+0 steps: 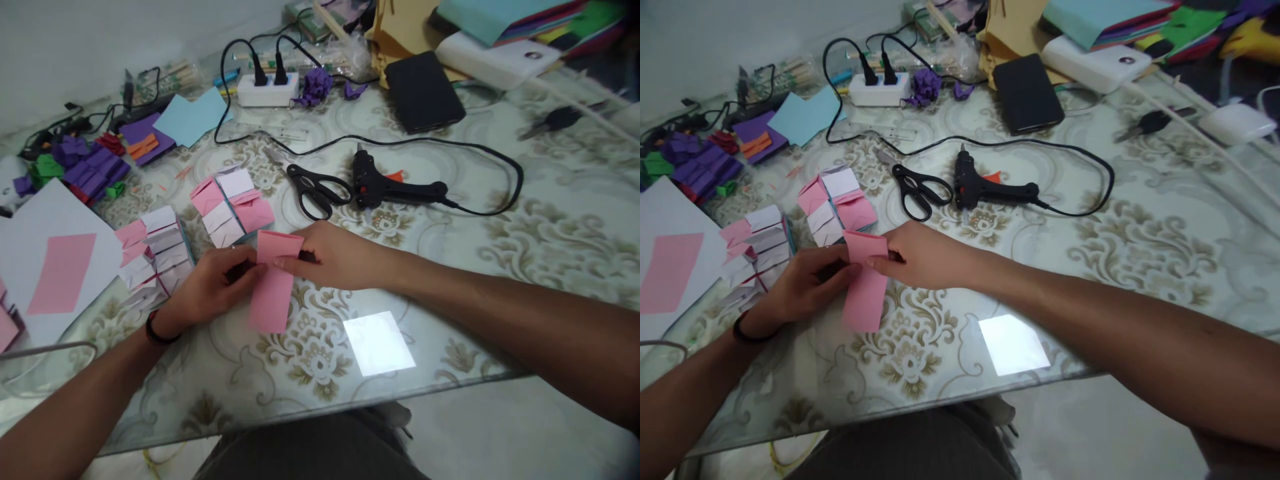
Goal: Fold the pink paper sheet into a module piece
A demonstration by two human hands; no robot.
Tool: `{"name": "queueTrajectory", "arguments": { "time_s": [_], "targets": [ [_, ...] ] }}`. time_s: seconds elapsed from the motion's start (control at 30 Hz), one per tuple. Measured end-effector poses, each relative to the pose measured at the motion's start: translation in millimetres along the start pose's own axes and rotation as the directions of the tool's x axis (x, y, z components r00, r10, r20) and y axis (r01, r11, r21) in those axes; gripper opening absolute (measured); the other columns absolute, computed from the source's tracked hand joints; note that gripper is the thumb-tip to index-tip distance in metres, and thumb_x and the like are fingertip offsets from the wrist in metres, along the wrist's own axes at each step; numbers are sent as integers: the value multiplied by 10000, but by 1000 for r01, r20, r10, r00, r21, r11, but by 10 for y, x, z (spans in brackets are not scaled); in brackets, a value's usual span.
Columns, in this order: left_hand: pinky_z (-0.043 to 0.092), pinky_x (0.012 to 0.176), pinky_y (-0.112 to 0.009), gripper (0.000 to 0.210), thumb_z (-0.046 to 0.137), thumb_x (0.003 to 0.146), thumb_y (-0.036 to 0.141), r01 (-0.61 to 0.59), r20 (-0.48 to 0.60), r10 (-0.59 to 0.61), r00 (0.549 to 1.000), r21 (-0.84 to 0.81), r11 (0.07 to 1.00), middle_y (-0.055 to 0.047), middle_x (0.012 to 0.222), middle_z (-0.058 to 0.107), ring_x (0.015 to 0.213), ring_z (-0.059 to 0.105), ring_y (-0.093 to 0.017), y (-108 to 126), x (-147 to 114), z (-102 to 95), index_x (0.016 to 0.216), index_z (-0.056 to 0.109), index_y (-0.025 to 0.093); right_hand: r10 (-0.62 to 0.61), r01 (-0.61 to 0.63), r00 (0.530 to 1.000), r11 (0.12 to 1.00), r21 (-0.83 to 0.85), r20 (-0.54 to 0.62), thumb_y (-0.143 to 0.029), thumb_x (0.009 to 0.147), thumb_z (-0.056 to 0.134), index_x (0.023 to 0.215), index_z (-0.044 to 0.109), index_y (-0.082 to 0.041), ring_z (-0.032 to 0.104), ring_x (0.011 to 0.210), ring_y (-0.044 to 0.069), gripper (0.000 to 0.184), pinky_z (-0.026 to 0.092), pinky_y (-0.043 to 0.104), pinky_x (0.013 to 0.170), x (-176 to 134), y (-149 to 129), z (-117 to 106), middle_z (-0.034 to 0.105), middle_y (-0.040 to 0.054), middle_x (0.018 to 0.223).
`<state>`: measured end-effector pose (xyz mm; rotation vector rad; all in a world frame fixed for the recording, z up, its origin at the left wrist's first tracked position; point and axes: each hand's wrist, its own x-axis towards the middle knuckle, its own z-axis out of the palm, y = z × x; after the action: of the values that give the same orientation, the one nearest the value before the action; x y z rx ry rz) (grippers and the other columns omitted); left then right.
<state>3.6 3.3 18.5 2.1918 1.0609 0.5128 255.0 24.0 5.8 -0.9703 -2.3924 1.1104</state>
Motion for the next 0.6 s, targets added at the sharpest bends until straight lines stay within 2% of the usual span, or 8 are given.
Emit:
{"name": "queueTrajectory", "arguments": {
  "time_s": [0.23,0.4,0.6],
  "targets": [
    [410,573,-252,293,557,1069,355,-20,29,19,999,26,999,-41,811,752,632,584,-115,-13,-9,-7,886,677,159,-2,2,1000,1000,19,16,-436,1056,502,836,644,-134,450,610,72,399,288,254,609,-3,-2,-19,567,-4,708],
    [392,559,-236,289,559,1070,351,-21,27,21,999,21,1000,-9,729,694,590,517,-96,-3,-4,-11,897,683,156,5,-6,1000,1000,18,22,-436,1053,507,838,647,-136,453,613,76,395,290,253,611,-3,-14,-24,574,-2,713],
    [400,559,-242,295,555,1069,350,-17,40,16,999,9,1000,-21,750,709,602,539,-106,12,9,-16,875,674,161,9,-10,1000,1000,16,27,-452,1048,508,829,635,-141,460,613,80,401,296,250,610,-1,-17,-27,565,-4,709]
  ]
}}
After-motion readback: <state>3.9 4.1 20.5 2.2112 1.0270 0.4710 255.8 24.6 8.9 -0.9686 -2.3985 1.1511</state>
